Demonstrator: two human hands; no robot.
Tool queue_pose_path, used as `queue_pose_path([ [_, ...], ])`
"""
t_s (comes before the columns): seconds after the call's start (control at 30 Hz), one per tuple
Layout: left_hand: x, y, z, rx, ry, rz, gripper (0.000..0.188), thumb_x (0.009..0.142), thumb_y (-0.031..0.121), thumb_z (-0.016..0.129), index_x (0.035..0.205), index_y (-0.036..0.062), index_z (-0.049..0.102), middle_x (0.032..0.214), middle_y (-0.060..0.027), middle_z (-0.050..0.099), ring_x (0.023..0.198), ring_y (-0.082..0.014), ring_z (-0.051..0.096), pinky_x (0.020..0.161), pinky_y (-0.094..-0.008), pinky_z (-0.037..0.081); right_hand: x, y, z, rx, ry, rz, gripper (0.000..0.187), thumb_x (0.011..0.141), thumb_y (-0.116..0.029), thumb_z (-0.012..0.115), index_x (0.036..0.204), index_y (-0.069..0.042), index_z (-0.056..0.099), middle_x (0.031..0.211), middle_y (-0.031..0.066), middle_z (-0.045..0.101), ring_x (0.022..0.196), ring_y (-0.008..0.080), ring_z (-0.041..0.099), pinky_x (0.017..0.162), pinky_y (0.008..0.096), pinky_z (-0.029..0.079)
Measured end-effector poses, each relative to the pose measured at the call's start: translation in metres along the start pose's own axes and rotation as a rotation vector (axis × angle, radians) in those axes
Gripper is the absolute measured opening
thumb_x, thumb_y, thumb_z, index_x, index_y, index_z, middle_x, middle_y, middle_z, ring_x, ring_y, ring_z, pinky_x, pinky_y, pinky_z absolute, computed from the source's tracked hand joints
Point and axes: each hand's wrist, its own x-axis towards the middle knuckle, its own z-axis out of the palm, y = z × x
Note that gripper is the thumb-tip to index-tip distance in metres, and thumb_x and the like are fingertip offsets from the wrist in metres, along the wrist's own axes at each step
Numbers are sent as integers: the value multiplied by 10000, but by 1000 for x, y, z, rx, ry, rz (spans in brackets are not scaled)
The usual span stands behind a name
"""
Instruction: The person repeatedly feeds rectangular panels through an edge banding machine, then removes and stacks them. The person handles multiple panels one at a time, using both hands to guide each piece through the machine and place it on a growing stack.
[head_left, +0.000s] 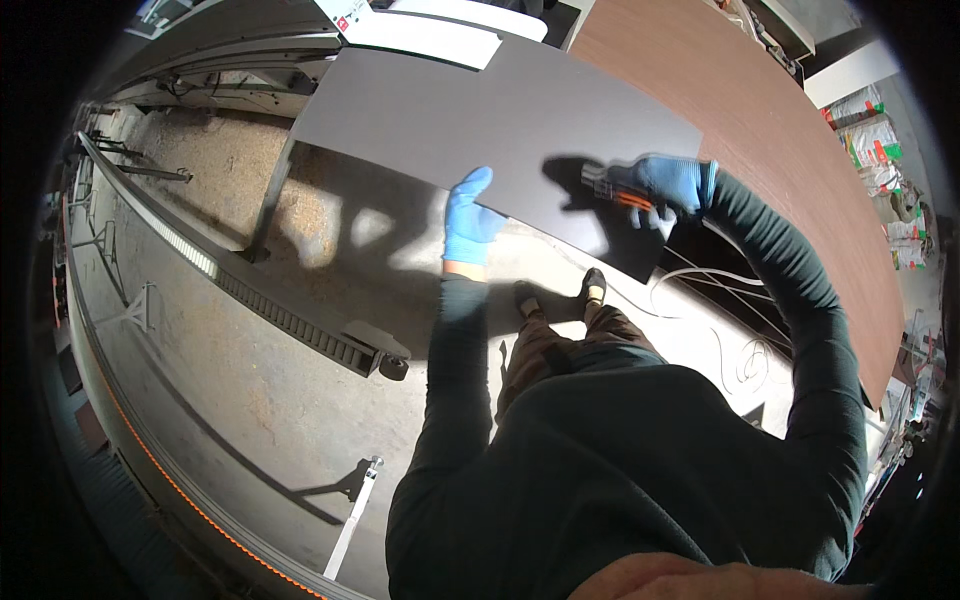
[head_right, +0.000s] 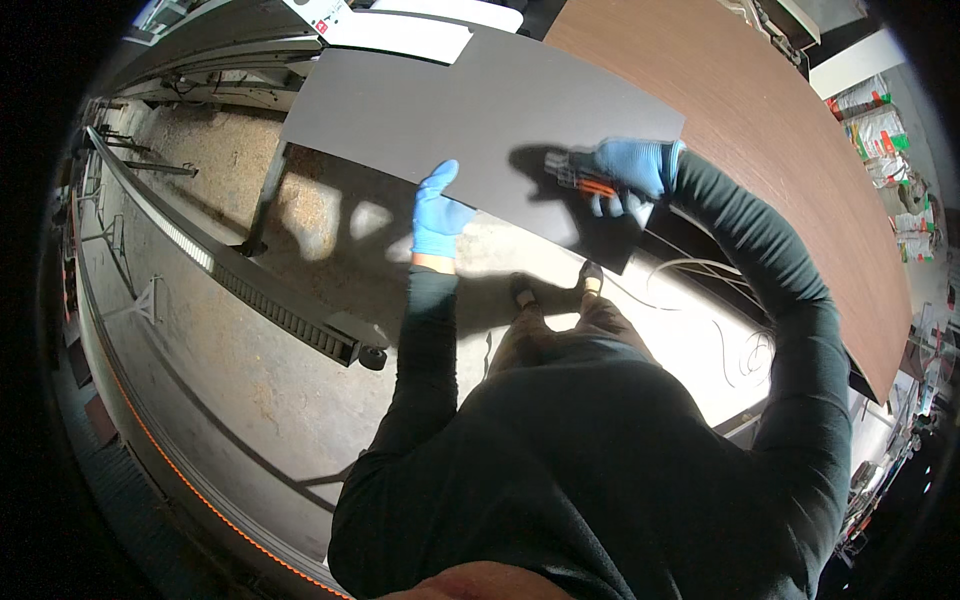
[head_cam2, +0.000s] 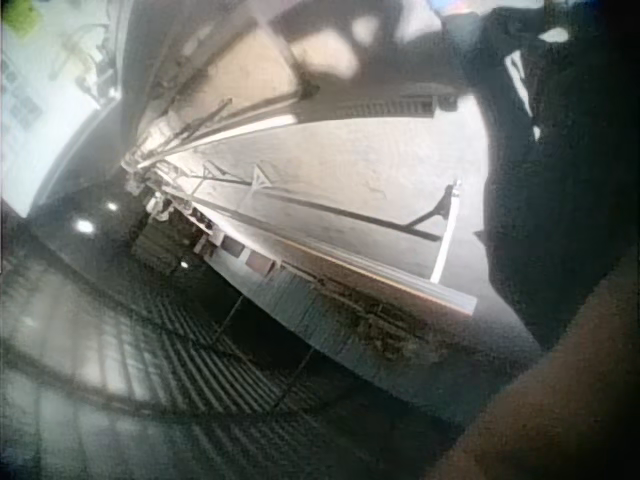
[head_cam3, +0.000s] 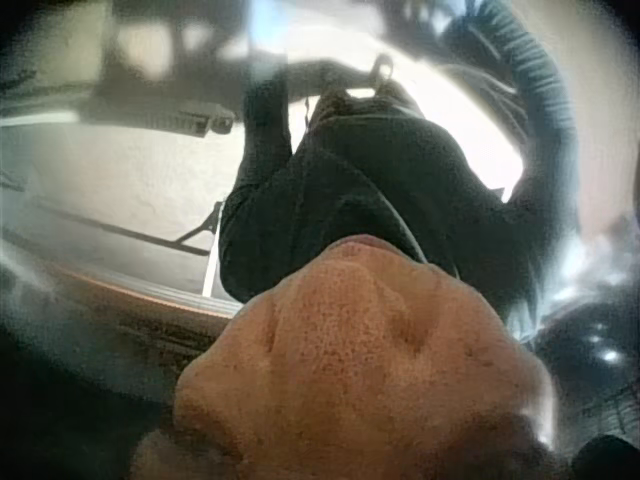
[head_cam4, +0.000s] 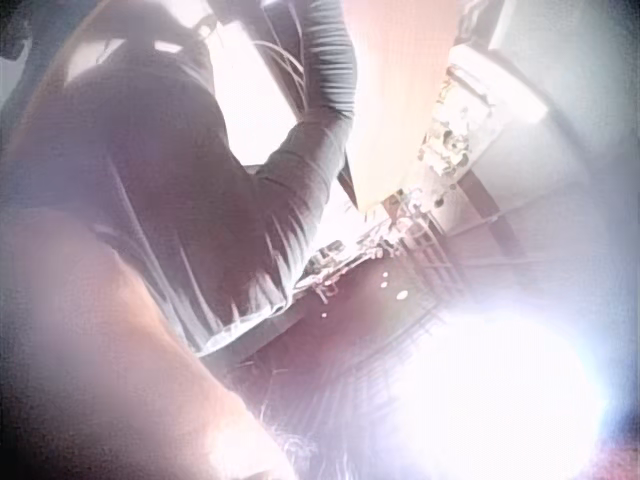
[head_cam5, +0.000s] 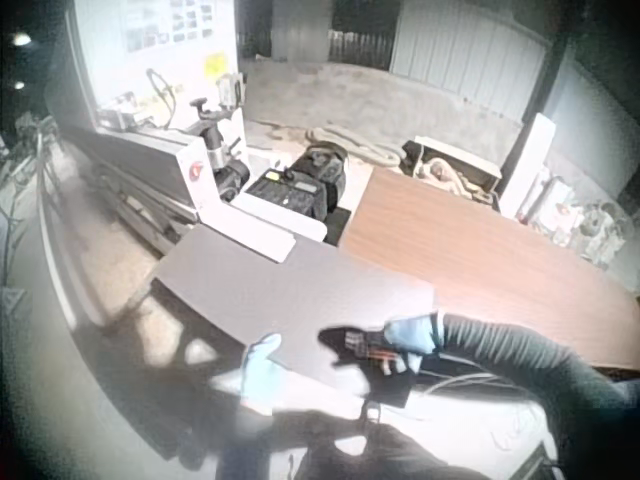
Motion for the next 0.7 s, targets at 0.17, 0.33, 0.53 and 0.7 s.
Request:
queue_pose_path([
  [0.17,-8,-63,4,48,35,-37,303,882,80,659,1179,20,648,1170,-131,674,1101,-277,639,993,-408,512,12,-39,20,-214,329,-451,208,992,-132,519,1128,1,606,805,87,673,645,145,649,582,292,551],
  [0.33,-10,-139,10,-104,160,-115,127,939,152,599,989,41,634,939,-67,645,930,-216,636,909,-364,533,56,-38,48,131,-290,-302,290,1055,-236,404,1092,-14,586,735,74,632,485,109,560,386,207,449],
  [0.53,-14,-189,20,-88,238,-243,114,910,51,658,1011,5,687,942,-90,695,880,-224,675,842,-326,559,90,-33,15,-115,204,-415,307,1038,-246,488,1219,-16,581,787,134,673,568,139,622,392,235,478],
  [0.7,-35,-223,26,207,78,-85,69,910,95,691,878,37,676,829,5,625,772,-125,601,704,-269,483,88,-66,37,214,-27,-286,558,1079,-448,317,1182,26,591,723,60,609,488,118,531,365,223,421],
])
